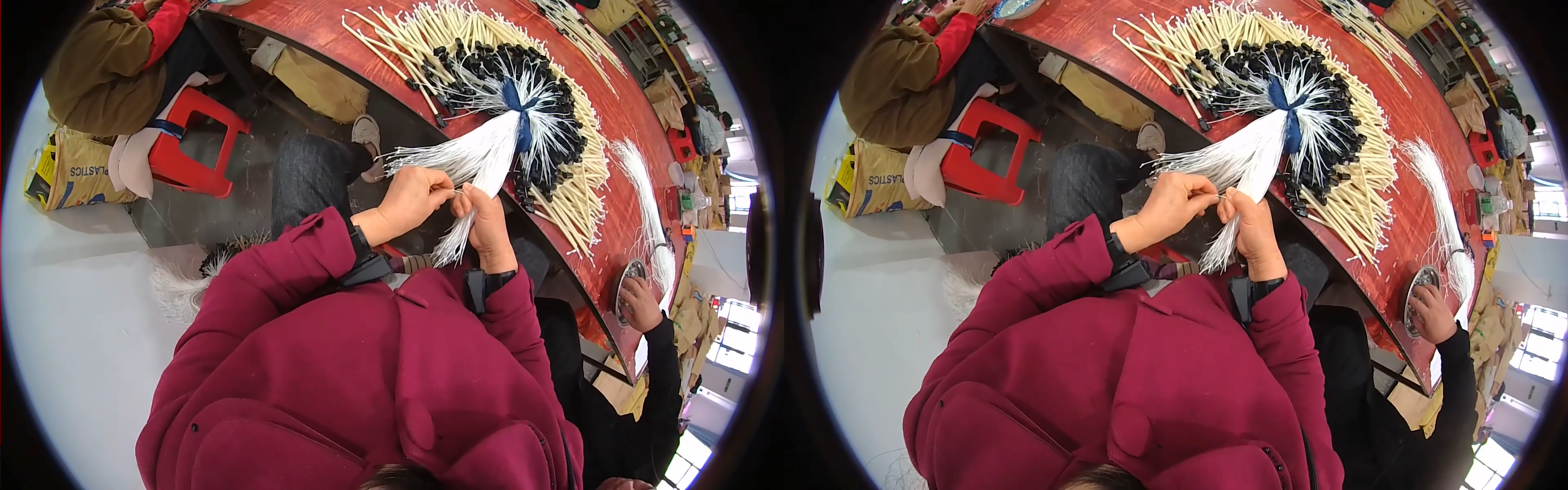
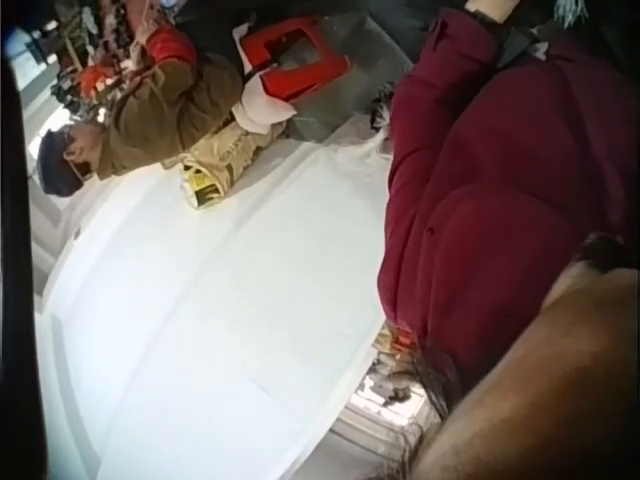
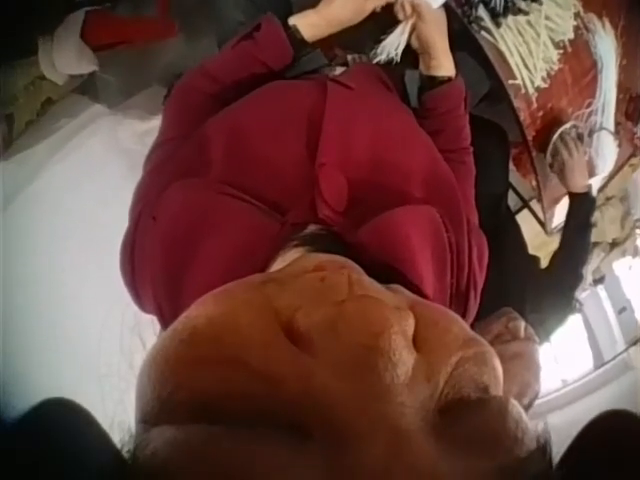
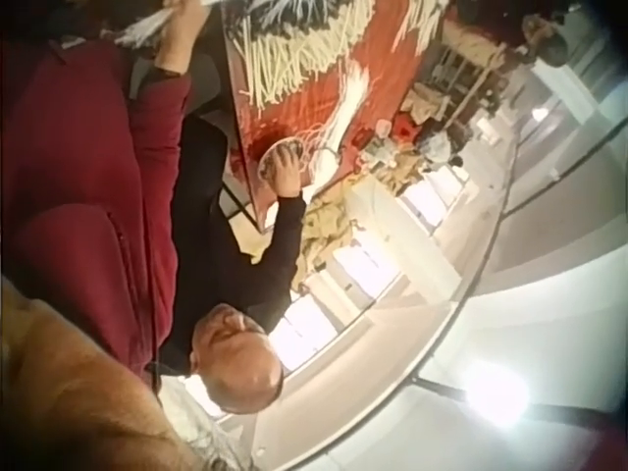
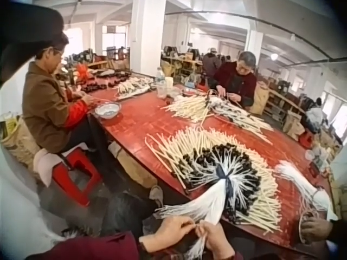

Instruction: The person assembles a decorative object by hand, repeatedly threading a thin string through the ends of white plastic strands and tying knots to secure them. They pull the string tight after each addition, occasionally using their fingers to separate the strands.

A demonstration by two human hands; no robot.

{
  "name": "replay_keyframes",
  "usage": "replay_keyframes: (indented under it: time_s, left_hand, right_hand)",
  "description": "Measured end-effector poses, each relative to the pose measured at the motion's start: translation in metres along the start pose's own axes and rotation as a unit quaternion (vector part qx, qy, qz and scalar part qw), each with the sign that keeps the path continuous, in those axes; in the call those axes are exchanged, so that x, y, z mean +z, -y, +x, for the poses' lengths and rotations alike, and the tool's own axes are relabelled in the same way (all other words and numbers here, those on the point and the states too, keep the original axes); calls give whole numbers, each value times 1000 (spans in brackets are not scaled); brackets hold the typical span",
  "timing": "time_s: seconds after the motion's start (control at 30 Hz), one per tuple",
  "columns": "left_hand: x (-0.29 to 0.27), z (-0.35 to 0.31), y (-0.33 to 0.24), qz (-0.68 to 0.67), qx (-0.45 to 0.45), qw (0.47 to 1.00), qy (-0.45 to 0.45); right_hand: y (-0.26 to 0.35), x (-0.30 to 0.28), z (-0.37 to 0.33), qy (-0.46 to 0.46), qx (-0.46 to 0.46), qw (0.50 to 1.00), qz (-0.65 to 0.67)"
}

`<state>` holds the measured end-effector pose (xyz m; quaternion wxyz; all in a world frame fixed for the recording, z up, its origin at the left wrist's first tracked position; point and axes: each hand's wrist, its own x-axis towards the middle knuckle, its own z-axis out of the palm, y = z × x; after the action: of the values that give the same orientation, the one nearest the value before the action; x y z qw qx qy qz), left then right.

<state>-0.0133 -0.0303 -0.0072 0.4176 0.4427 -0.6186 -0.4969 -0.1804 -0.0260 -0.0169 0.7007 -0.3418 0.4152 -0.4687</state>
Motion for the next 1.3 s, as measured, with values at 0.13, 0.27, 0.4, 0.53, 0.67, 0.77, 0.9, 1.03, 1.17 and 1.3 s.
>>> replay_keyframes:
  time_s: [0.13,0.27,0.4,0.53,0.67,0.77,0.9,1.03,1.17,1.3]
  left_hand:
    - [-3,-3,-1,-16,-45,998,36]
    - [-6,-4,-11,-137,-151,977,58]
    - [-8,-6,-9,-258,-192,946,43]
    - [-12,-4,-2,-281,-203,938,23]
    - [-16,-7,0,-283,-208,936,-2]
    - [-20,-9,-8,-311,-229,922,-8]
    - [-25,-9,-20,-349,-287,892,-29]
    - [-19,-6,-20,-237,-253,938,19]
    - [-17,-3,2,-102,-146,982,60]
    - [-26,-5,10,-218,-251,940,80]
  right_hand:
    - [1,-2,-1,-6,7,1000,4]
    - [2,2,-3,-16,5,1000,-7]
    - [7,5,-5,-17,-8,999,-28]
    - [3,2,-2,-2,-11,1000,-16]
    - [4,3,-2,-13,-13,999,-36]
    - [5,2,-2,-12,-11,999,-36]
    - [3,-1,-1,-11,-9,1000,-28]
    - [2,-1,-1,-5,-6,1000,-24]
    - [4,2,-1,-6,-7,1000,-21]
    - [5,2,-2,-5,-12,999,-31]
